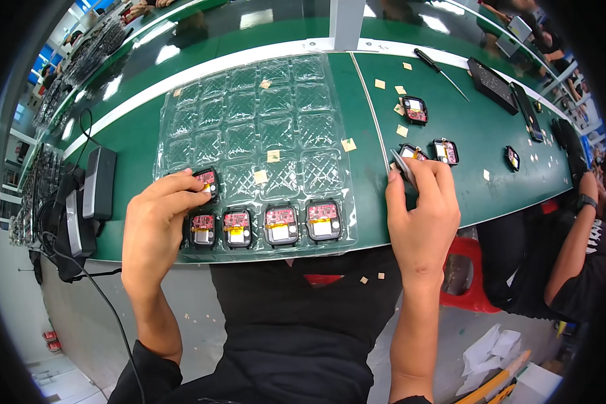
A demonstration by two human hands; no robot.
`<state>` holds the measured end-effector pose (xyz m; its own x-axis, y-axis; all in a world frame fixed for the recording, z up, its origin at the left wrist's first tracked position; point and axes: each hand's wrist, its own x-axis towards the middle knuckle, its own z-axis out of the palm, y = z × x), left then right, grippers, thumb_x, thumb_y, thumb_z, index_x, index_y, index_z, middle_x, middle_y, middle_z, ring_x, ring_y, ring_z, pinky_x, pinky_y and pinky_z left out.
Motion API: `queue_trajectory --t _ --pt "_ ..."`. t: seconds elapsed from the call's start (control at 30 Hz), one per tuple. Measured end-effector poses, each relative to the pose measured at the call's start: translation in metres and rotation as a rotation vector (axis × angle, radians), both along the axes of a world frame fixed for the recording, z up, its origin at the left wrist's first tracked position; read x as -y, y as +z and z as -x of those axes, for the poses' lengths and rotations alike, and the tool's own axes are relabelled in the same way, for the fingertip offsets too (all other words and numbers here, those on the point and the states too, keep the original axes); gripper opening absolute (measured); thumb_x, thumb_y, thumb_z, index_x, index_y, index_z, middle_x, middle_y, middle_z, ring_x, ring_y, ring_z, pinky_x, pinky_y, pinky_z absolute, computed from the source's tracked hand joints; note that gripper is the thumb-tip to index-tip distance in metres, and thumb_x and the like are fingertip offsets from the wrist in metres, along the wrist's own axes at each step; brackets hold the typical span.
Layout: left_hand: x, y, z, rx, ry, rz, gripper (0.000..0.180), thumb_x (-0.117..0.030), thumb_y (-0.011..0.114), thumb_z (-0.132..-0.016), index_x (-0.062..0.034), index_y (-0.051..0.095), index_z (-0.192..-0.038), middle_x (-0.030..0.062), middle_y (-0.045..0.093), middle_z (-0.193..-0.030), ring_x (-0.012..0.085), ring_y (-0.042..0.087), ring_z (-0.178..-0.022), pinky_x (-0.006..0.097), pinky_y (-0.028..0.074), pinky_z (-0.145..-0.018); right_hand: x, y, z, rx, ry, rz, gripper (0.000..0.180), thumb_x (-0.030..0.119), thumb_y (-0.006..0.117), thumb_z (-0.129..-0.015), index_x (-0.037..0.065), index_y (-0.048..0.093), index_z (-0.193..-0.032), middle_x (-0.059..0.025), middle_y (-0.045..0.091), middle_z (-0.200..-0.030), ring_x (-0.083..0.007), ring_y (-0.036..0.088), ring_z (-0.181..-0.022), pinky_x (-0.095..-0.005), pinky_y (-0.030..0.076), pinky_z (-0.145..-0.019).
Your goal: Assembling or inspecting small electronic components at a manufacturing workstation.
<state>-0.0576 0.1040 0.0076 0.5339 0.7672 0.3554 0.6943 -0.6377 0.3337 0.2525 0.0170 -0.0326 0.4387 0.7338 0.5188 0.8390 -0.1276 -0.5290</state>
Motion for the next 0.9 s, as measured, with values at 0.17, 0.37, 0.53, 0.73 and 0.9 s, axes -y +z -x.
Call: queue_trajectory --t 0.17,0.37,0.53,0.73,0.9 --pt "-0.002 0.004 -0.001 -0.026 0.012 0.003 0.022 0.010 0.062 -0.075 -0.0006 0.076 -0.089 0.0119 0.074 -0.102 0.0339 0.071 -0.107 0.041 0.057 -0.088 0.014 0.012 0.007 0.065 -0.039 0.059 0.019 0.002 0.077 -0.085 0.000 0.070 -0.103 -0.0151 0.062 -0.117 -0.0276 0.070 -0.084 -0.0384 0.055 -0.071" --pt "-0.002 0.004 0.000 0.036 -0.004 0.022 0.022 0.015 0.067 -0.076 0.0027 0.075 -0.092 0.0136 0.072 -0.101 0.0358 0.071 -0.106 0.039 0.056 -0.089 0.021 0.015 -0.003 -0.060 0.002 0.103 0.022 0.001 0.080 -0.082 0.000 0.065 -0.097 -0.0143 0.065 -0.114 -0.0314 0.068 -0.092 -0.0392 0.053 -0.074" --pt "-0.007 0.002 0.002 0.065 -0.029 0.018 0.020 0.015 0.067 -0.075 0.0032 0.074 -0.091 0.0143 0.073 -0.100 0.0351 0.071 -0.103 0.040 0.057 -0.085 0.027 0.024 -0.002 -0.210 0.026 0.123 0.026 -0.002 0.079 -0.080 0.000 0.063 -0.100 -0.0110 0.065 -0.114 -0.0163 0.052 -0.064 -0.0316 0.043 -0.058" --pt "-0.012 -0.004 0.005 0.147 -0.192 -0.095 0.026 0.012 0.062 -0.072 0.0001 0.067 -0.095 0.0163 0.071 -0.099 0.0373 0.069 -0.093 0.044 0.058 -0.079 0.037 0.029 0.023 -0.441 0.144 0.017 0.027 -0.004 0.079 -0.078 0.000 0.062 -0.099 -0.0091 0.065 -0.117 -0.0024 0.031 -0.053 -0.0232 0.027 -0.047" --pt "-0.011 -0.004 0.004 0.141 -0.131 -0.081 0.018 0.013 0.065 -0.079 0.0036 0.074 -0.093 0.0163 0.074 -0.100 0.0339 0.072 -0.092 0.038 0.058 -0.084 0.044 0.034 0.043 -0.467 0.245 -0.012 0.032 -0.006 0.081 -0.075 0.001 0.064 -0.101 -0.0098 0.064 -0.119 -0.0014 0.031 -0.053 -0.0219 0.027 -0.047"
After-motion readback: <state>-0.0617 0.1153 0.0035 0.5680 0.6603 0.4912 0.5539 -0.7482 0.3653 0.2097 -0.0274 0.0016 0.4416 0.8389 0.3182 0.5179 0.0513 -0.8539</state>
